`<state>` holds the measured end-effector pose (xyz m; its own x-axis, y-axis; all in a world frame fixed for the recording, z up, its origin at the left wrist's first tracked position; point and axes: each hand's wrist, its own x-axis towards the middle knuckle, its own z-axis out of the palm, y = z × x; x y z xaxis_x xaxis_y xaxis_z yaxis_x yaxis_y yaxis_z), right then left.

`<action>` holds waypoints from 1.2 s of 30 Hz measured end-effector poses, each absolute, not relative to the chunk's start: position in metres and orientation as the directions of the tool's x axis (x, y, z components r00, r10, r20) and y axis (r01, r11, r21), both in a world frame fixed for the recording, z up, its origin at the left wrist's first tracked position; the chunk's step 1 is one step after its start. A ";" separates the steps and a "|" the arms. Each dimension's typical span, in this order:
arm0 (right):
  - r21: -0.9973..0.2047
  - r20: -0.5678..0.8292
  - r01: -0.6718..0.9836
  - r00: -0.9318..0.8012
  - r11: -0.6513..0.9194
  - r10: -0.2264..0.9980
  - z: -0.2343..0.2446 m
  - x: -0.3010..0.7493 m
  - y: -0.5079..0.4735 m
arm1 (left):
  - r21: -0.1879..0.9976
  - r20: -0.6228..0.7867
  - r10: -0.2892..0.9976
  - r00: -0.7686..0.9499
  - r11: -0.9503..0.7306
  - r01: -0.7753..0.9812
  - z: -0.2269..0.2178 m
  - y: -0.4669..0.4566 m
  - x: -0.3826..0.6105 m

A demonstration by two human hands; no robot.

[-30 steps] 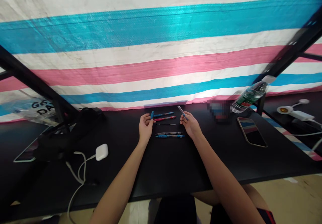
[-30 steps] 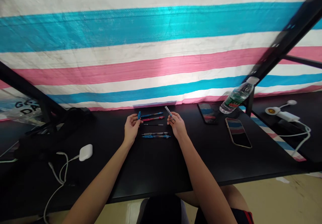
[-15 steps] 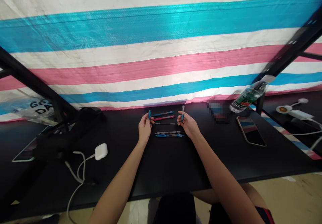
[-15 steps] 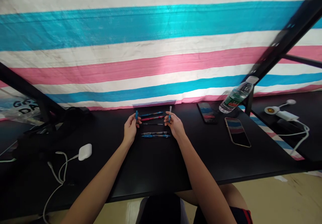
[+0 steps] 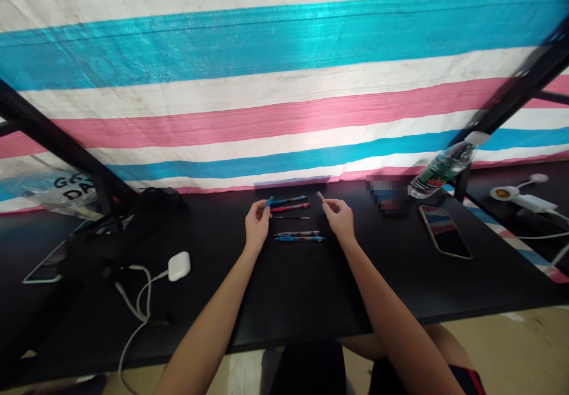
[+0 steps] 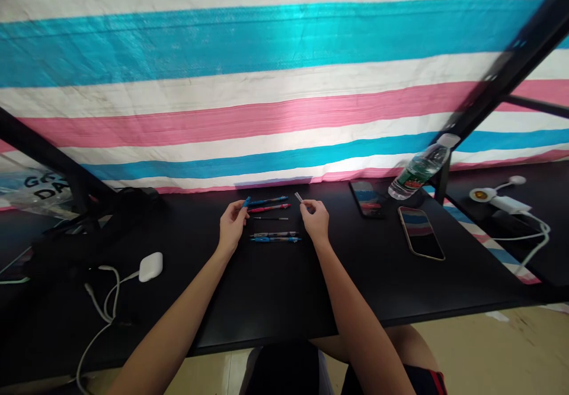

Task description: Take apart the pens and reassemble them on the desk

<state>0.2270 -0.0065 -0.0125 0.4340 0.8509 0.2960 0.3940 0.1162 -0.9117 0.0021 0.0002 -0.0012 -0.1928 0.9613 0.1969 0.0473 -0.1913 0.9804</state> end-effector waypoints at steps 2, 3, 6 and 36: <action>-0.836 0.350 0.539 0.385 0.100 0.854 -0.015 0.228 -0.007 | 0.983 0.184 0.966 -0.184 -0.178 0.046 0.001 -0.001 0.002; -0.801 0.366 0.591 0.355 0.097 0.860 -0.017 0.227 -0.007 | 0.983 0.183 0.967 -0.178 -0.178 0.048 0.002 -0.002 0.003; -0.684 0.406 0.724 0.269 0.095 0.873 -0.021 0.224 -0.008 | 0.982 0.187 0.969 -0.162 -0.183 0.040 0.005 -0.004 0.003; -0.704 0.399 0.596 -0.118 0.386 0.909 -0.011 0.208 -0.013 | 0.972 0.223 0.960 -0.170 -0.207 0.109 0.007 -0.007 0.007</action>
